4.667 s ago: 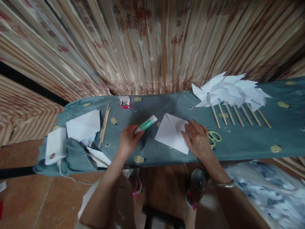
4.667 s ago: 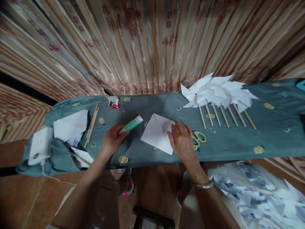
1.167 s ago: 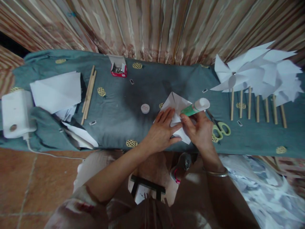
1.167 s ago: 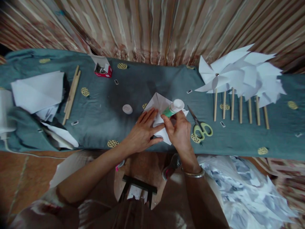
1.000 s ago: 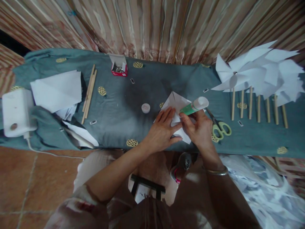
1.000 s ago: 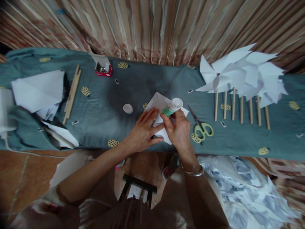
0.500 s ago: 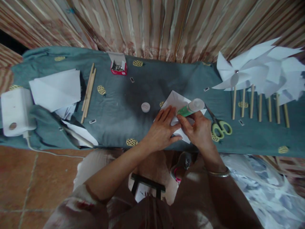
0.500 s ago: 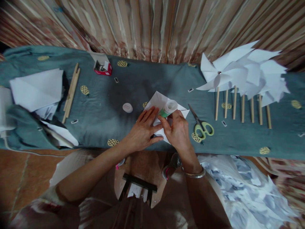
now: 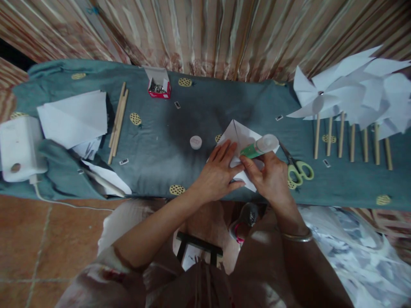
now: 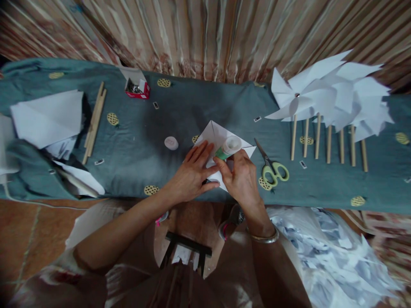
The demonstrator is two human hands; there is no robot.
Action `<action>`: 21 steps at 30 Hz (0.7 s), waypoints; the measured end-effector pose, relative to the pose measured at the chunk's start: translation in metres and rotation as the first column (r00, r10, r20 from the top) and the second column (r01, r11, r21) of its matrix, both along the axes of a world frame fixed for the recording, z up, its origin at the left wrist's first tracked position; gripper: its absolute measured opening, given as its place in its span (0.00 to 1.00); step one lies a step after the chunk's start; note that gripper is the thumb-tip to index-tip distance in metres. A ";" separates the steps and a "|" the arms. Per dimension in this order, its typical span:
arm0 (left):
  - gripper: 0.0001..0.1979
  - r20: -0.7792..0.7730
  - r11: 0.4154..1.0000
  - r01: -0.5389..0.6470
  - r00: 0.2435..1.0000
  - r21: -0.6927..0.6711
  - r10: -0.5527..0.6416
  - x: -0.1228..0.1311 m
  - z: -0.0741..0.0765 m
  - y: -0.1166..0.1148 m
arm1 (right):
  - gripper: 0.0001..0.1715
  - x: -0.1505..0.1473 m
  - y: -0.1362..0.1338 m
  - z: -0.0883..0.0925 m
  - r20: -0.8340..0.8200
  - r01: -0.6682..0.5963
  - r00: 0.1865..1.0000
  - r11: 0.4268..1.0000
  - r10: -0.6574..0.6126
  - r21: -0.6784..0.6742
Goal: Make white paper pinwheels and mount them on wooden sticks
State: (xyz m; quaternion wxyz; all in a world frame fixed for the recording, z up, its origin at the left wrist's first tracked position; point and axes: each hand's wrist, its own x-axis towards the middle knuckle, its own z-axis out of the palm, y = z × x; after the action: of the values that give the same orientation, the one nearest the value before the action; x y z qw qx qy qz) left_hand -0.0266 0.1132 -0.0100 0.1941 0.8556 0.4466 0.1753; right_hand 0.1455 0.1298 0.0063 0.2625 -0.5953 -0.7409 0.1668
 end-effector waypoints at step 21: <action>0.26 0.015 1.000 0.013 1.000 -0.015 -0.013 -0.002 0.000 0.001 | 0.23 0.011 -0.001 -0.002 0.016 0.046 0.999 0.999 -0.046 0.024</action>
State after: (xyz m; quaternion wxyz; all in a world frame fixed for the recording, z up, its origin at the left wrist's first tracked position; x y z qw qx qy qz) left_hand -0.0283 0.1139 -0.0101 0.2051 0.8556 0.4410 0.1771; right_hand 0.1566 0.1285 0.0045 0.2671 -0.6103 -0.7312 0.1468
